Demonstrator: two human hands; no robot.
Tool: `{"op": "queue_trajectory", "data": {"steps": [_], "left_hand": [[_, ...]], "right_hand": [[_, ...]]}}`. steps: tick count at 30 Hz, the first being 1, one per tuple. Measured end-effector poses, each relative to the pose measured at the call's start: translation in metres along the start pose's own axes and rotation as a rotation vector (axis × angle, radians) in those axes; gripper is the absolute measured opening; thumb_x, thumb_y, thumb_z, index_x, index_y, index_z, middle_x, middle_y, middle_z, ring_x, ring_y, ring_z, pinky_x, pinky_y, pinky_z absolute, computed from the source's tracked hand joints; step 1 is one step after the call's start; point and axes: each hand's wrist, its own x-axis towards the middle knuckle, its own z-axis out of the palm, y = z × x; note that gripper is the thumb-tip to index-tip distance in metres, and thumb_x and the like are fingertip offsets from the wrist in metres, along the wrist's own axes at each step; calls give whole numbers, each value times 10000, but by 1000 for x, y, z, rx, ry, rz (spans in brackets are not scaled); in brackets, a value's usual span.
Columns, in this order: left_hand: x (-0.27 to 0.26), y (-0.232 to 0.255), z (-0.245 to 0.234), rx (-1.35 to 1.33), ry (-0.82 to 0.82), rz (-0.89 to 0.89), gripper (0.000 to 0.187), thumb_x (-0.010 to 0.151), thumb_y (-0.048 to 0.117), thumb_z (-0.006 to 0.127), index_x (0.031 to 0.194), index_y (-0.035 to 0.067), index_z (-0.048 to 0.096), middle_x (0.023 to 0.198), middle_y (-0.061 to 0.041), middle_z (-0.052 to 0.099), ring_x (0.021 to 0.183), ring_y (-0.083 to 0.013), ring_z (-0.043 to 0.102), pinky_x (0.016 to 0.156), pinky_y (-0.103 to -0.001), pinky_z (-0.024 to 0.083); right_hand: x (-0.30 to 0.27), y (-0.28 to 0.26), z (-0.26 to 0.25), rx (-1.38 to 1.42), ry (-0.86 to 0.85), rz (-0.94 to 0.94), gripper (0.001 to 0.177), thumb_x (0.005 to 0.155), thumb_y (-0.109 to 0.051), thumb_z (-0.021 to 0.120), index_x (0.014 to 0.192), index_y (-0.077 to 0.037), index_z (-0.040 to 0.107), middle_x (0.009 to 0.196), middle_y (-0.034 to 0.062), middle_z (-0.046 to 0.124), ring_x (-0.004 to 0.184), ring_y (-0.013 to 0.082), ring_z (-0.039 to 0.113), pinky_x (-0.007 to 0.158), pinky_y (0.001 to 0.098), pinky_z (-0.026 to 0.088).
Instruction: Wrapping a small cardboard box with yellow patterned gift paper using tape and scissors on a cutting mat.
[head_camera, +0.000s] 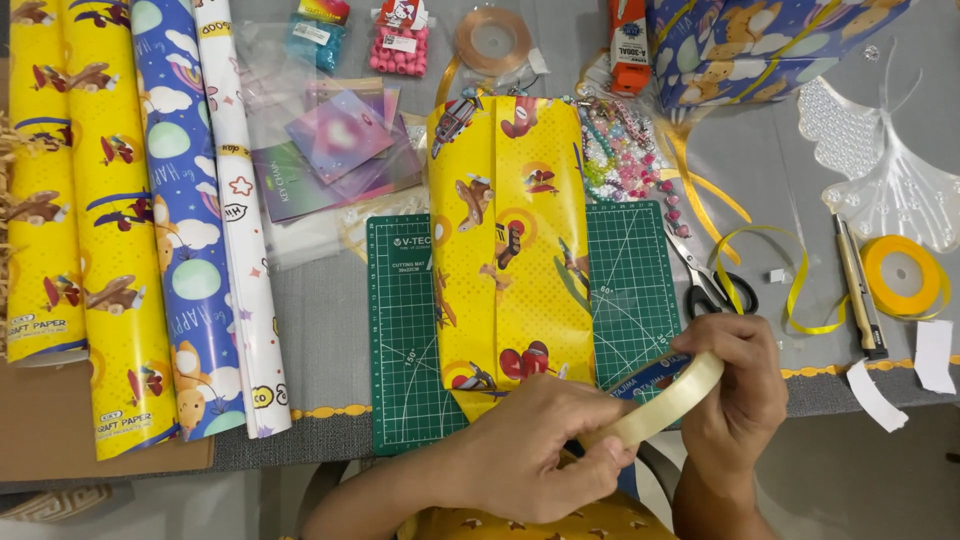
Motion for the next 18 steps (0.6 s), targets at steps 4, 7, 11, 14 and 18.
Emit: {"op": "queue_trajectory", "data": {"steps": [4,7,11,14,18], "left_hand": [[-2,-2,1,-1,-2,-46,203,938,254,482,822,113,569,655,15,486,596,-129,447,554,-337,347],[-4,0,-2,-75,-22,-58,208,962,210,467,765,141,469,655,40,449,574,-110,398,558,-313,293],[-5,-3,-10,-125,-31,-76,445,1062,462,337,921,123,590,766,18,578,624,-134,495,606,-312,362],[-5,0,-12,-234,2,-97,365,1056,429,393,851,153,514,683,49,444,591,-84,374,607,-294,288],[-7,1,-8,-125,7,-75,312,1042,326,470,801,143,546,637,66,422,579,-86,386,561,-290,299]], "right_hand": [[-1,1,1,2,-7,10,125,1019,71,585,1036,-53,592,984,125,593,914,222,608,834,311,504],[2,-6,5,0,-19,30,125,1085,-10,481,1019,-32,584,992,138,595,909,235,613,831,319,490],[5,-8,6,14,-52,54,194,1086,-88,413,1027,-17,583,996,120,594,930,236,601,837,326,508],[8,-10,0,30,-99,49,183,1079,-126,440,1006,-34,580,1001,129,593,931,234,626,845,334,539],[4,-7,-19,508,-319,59,435,1075,-476,451,1046,-76,620,985,48,640,910,194,644,931,373,508]]}}
